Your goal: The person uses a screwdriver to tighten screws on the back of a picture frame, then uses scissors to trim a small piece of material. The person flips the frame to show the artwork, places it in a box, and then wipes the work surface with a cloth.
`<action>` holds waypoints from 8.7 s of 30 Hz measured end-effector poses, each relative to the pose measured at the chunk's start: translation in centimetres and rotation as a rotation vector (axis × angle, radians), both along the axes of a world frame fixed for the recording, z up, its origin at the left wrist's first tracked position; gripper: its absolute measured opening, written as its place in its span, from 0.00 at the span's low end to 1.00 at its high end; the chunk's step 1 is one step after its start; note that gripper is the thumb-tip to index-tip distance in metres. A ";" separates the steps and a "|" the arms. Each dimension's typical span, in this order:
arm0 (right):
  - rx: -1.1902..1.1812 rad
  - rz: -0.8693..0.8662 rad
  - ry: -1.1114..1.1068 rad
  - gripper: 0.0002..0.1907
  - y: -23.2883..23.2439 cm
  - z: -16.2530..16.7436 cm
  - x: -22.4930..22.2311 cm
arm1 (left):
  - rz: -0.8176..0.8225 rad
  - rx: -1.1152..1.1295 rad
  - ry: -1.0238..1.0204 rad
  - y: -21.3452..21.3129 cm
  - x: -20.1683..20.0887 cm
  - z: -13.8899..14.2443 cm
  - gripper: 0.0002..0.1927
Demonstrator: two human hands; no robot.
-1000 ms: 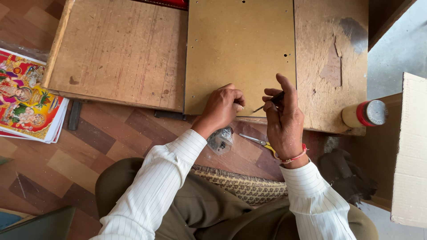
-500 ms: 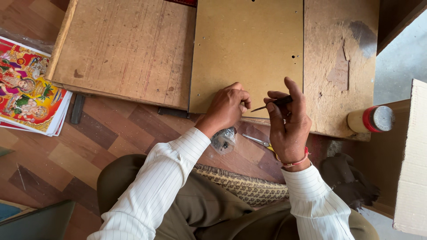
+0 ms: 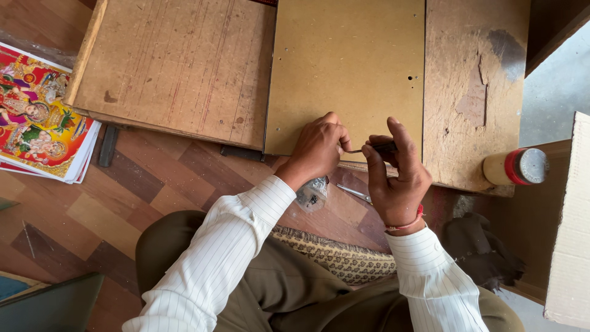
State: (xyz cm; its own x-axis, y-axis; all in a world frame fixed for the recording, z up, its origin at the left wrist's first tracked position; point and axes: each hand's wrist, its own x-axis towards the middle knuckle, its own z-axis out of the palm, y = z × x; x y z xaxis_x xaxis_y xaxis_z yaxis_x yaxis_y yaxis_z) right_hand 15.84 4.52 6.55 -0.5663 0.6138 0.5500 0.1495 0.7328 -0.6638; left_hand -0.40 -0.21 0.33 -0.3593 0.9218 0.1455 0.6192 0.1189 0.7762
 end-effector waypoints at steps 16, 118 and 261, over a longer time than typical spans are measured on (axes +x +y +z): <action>-0.142 -0.030 0.052 0.26 0.9 0.4 0.5 | 0.019 0.013 0.036 0.3 0.1 -0.8 0.05; 0.072 -0.137 -0.151 0.28 1.0 0.9 -1.5 | -0.023 -0.009 -0.025 0.1 0.2 -0.2 0.04; -0.192 0.176 -0.139 0.18 2.6 3.0 -0.8 | -0.068 0.160 -0.007 -0.8 0.2 1.1 0.08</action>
